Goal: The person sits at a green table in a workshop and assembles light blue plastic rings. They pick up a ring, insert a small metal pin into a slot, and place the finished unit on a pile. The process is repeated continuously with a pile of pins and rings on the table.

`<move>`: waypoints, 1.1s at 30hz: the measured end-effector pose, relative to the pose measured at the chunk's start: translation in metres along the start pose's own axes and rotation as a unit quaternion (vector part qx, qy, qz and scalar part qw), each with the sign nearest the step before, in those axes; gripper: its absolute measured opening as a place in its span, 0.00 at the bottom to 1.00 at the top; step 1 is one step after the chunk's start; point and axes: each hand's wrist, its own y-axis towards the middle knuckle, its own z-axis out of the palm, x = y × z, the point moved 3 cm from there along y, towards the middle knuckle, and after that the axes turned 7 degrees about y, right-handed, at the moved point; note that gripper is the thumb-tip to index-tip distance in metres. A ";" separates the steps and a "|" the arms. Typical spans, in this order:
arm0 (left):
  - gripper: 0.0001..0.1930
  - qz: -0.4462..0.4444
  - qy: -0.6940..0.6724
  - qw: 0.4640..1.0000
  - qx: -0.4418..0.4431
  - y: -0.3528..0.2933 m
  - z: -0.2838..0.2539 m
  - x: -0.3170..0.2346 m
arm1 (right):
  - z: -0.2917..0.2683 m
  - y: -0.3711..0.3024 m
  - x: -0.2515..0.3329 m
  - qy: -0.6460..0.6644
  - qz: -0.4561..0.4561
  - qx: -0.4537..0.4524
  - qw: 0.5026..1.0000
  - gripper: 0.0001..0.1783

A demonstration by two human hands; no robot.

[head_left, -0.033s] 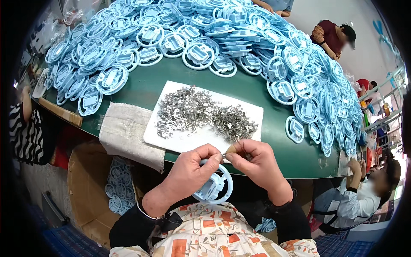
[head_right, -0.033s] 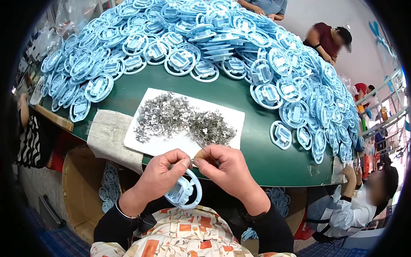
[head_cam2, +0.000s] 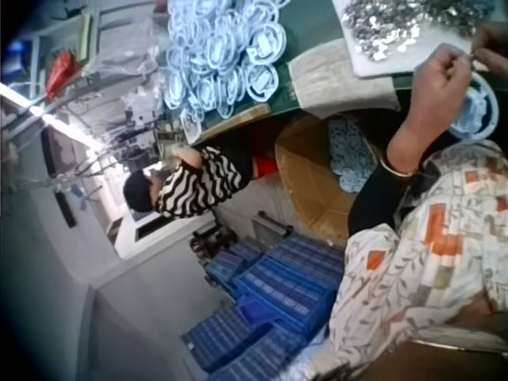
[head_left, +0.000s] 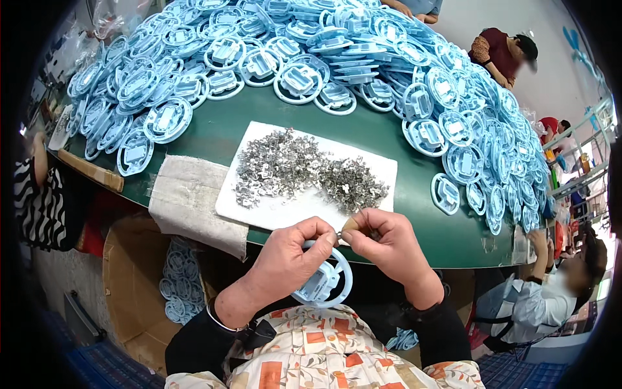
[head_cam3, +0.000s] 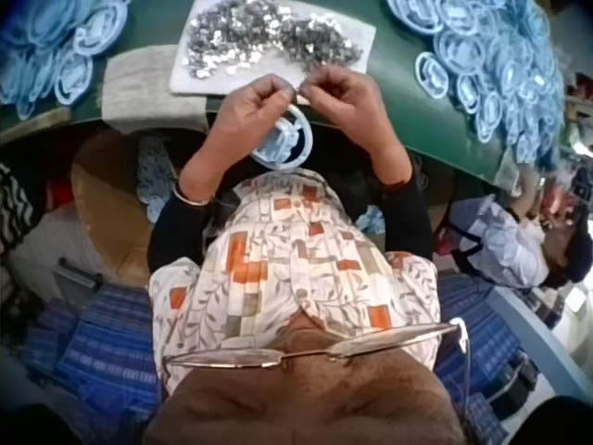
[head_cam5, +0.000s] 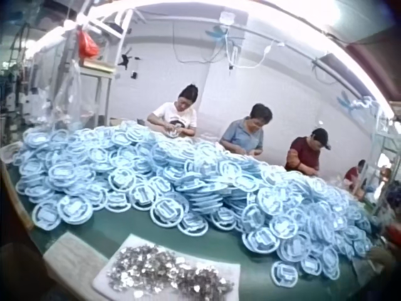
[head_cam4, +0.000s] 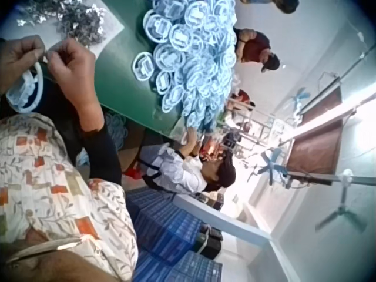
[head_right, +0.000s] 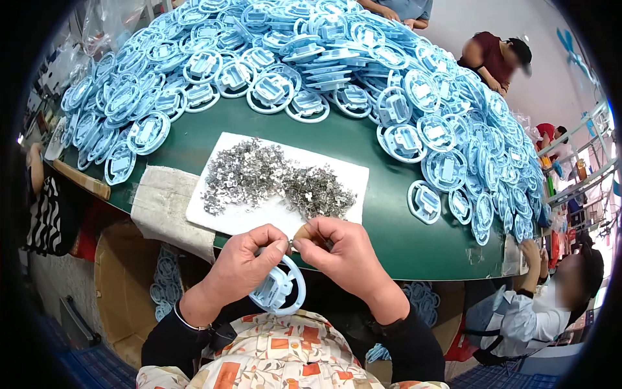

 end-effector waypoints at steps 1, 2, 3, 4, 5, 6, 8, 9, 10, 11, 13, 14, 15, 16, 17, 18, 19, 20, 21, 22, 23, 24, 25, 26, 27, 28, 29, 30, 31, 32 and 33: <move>0.12 0.020 0.034 0.999 -0.008 0.002 0.001 -0.001 | -0.002 0.001 -0.004 0.041 0.008 0.006 0.999 0.04; 0.11 0.003 0.033 0.999 -0.010 0.002 0.002 -0.001 | -0.004 -0.001 -0.007 0.057 0.005 -0.011 0.998 0.04; 0.11 -0.015 0.033 0.999 -0.011 0.002 0.002 -0.001 | -0.005 -0.003 -0.009 0.072 0.001 -0.027 0.997 0.04; 0.11 -0.032 0.030 0.999 -0.015 0.002 0.001 0.000 | -0.007 -0.003 -0.010 0.086 -0.002 -0.041 0.996 0.04; 0.13 -0.034 0.019 0.999 -0.013 0.003 0.000 -0.001 | -0.008 -0.006 -0.011 0.073 -0.019 -0.057 0.996 0.03; 0.13 -0.013 0.054 0.998 -0.028 0.004 -0.001 -0.001 | -0.008 -0.008 -0.010 0.030 -0.053 -0.059 0.996 0.03; 0.14 0.029 0.121 0.991 -0.056 0.009 -0.002 0.002 | -0.007 -0.012 -0.008 -0.055 -0.118 -0.063 0.989 0.03; 0.15 0.048 0.167 0.982 -0.078 0.011 -0.003 0.002 | -0.002 -0.011 -0.009 -0.074 -0.168 -0.072 0.980 0.04; 0.15 0.052 0.182 0.978 -0.084 0.012 -0.004 0.002 | -0.001 -0.011 -0.010 -0.105 -0.184 -0.065 0.975 0.04; 0.15 0.057 0.198 0.975 -0.089 0.013 -0.005 0.002 | 0.000 -0.011 -0.011 -0.135 -0.200 -0.057 0.969 0.05; 0.15 0.051 0.211 0.972 -0.093 0.015 -0.006 0.002 | 0.003 -0.008 -0.013 -0.175 -0.232 -0.045 0.956 0.06; 0.15 0.041 0.210 0.973 -0.092 0.015 -0.007 0.000 | 0.004 -0.007 -0.014 -0.179 -0.245 -0.039 0.952 0.07; 0.15 0.031 0.208 0.973 -0.091 0.015 -0.007 -0.002 | 0.006 -0.005 -0.015 -0.182 -0.259 -0.034 0.948 0.07; 0.15 0.018 0.207 0.975 -0.084 0.016 -0.009 -0.003 | 0.007 -0.004 -0.016 -0.186 -0.273 -0.029 0.943 0.08; 0.16 0.006 0.205 0.976 -0.077 0.017 -0.010 -0.004 | 0.008 -0.002 -0.016 -0.197 -0.279 -0.027 0.940 0.08; 0.16 -0.006 0.203 0.977 -0.070 0.018 -0.011 -0.004 | 0.009 -0.001 -0.016 -0.207 -0.284 -0.026 0.936 0.08; 0.16 -0.009 0.201 0.977 -0.068 0.019 -0.011 -0.004 | 0.010 0.001 -0.016 -0.217 -0.289 -0.025 0.932 0.09; 0.16 -0.011 0.198 0.978 -0.066 0.020 -0.011 -0.003 | 0.010 0.002 -0.015 -0.232 -0.296 -0.020 0.927 0.09; 0.17 -0.014 0.196 0.979 -0.063 0.021 -0.012 -0.003 | 0.010 0.003 -0.014 -0.247 -0.302 -0.015 0.921 0.09; 0.17 -0.022 0.192 0.979 -0.058 0.021 -0.012 -0.002 | 0.011 0.004 -0.013 -0.261 -0.309 -0.009 0.915 0.09; 0.17 -0.031 0.188 0.980 -0.053 0.021 -0.012 -0.002 | 0.012 0.003 -0.011 -0.294 -0.315 -0.002 0.902 0.10; 0.17 -0.039 0.184 0.981 -0.048 0.022 -0.012 -0.001 | 0.013 0.002 -0.007 -0.327 -0.321 0.005 0.889 0.10; 0.17 -0.036 0.188 0.980 -0.046 0.022 -0.013 0.000 | 0.015 0.001 -0.005 -0.359 -0.325 0.012 0.875 0.10; 0.17 -0.034 0.192 0.980 -0.044 0.023 -0.013 0.001 | 0.016 0.001 -0.004 -0.369 -0.327 0.018 0.870 0.10; 0.17 -0.031 0.196 0.979 -0.042 0.023 -0.014 0.002 | 0.017 0.001 -0.003 -0.378 -0.329 0.024 0.865 0.10; 0.17 -0.040 0.194 0.979 -0.040 0.024 -0.014 0.002 | 0.018 0.000 -0.003 -0.388 -0.331 0.031 0.859 0.10; 0.17 -0.049 0.193 0.979 -0.038 0.024 -0.014 0.001 | 0.016 0.000 -0.002 -0.371 -0.310 0.031 0.875 0.10; 0.17 -0.058 0.191 0.979 -0.036 0.024 -0.014 0.002 | 0.014 -0.001 -0.002 -0.352 -0.288 0.031 0.890 0.10; 0.17 -0.051 0.185 0.981 -0.040 0.024 -0.014 0.003 | 0.012 -0.003 -0.002 -0.335 -0.266 0.030 0.903 0.10; 0.17 -0.043 0.179 0.982 -0.044 0.025 -0.014 0.006 | 0.011 -0.004 -0.001 -0.309 -0.247 0.007 0.919 0.10; 0.17 -0.036 0.173 0.983 -0.047 0.025 -0.014 0.008 | 0.009 -0.006 0.000 -0.282 -0.227 -0.015 0.932 0.10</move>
